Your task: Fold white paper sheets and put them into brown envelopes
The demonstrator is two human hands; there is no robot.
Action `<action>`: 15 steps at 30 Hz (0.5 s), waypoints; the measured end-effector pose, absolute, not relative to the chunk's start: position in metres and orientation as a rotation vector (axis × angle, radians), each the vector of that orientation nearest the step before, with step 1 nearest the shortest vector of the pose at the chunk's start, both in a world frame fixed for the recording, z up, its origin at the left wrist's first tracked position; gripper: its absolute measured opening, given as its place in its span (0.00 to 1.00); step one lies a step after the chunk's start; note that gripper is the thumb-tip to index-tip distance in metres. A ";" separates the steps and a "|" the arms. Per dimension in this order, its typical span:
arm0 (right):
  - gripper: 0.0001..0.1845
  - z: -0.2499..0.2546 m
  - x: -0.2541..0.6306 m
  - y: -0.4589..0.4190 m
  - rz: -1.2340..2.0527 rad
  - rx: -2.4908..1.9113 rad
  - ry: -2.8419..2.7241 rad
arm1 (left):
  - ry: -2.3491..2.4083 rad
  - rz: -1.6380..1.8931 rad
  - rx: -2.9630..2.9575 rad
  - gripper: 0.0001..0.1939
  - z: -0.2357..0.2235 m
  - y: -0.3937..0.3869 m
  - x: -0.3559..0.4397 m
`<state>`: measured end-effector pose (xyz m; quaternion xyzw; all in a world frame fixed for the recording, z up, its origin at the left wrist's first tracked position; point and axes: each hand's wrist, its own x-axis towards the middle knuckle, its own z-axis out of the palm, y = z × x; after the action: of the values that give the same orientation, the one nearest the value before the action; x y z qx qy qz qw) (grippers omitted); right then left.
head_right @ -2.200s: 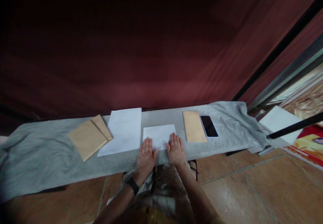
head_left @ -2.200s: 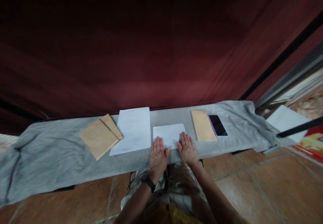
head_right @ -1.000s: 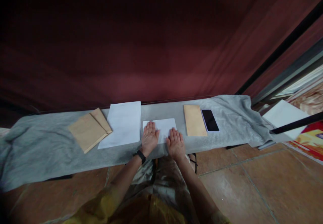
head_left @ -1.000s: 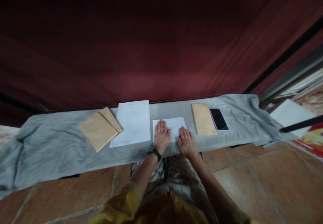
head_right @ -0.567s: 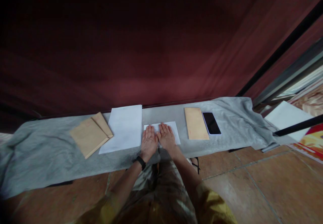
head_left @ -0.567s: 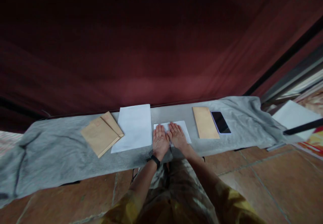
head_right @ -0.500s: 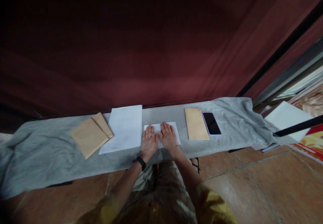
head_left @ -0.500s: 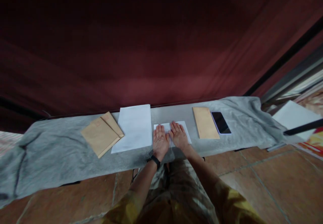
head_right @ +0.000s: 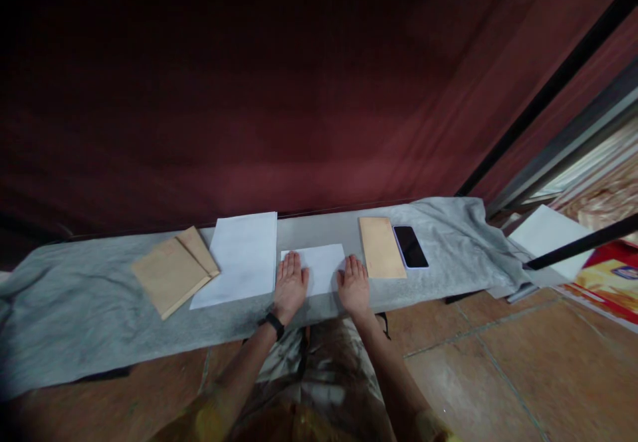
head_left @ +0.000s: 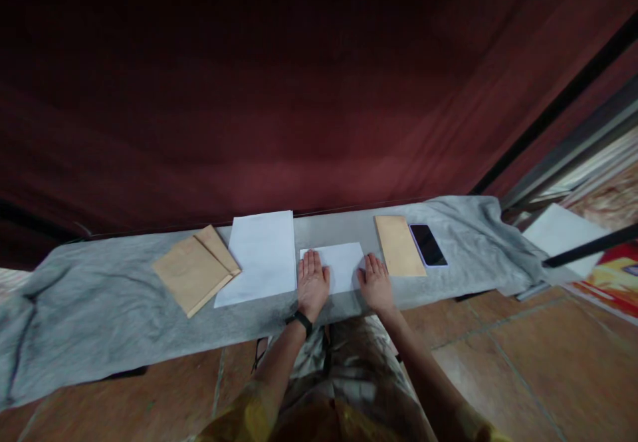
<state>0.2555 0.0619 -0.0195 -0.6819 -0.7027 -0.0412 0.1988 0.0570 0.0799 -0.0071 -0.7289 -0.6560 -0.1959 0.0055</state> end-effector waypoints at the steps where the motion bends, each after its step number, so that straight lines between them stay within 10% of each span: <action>1: 0.26 -0.016 0.257 0.057 -0.098 -1.924 -1.959 | -2.023 -0.622 -2.299 0.32 -0.006 0.077 0.057; 15: 0.08 0.012 0.253 0.065 0.456 -2.037 -1.621 | -1.733 -0.540 -2.544 0.34 0.000 0.020 0.065</action>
<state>0.2527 0.0650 0.0124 -0.7468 -0.5945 0.1674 0.2468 0.0652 0.0204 -0.0002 -0.8141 -0.5544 -0.1727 0.0083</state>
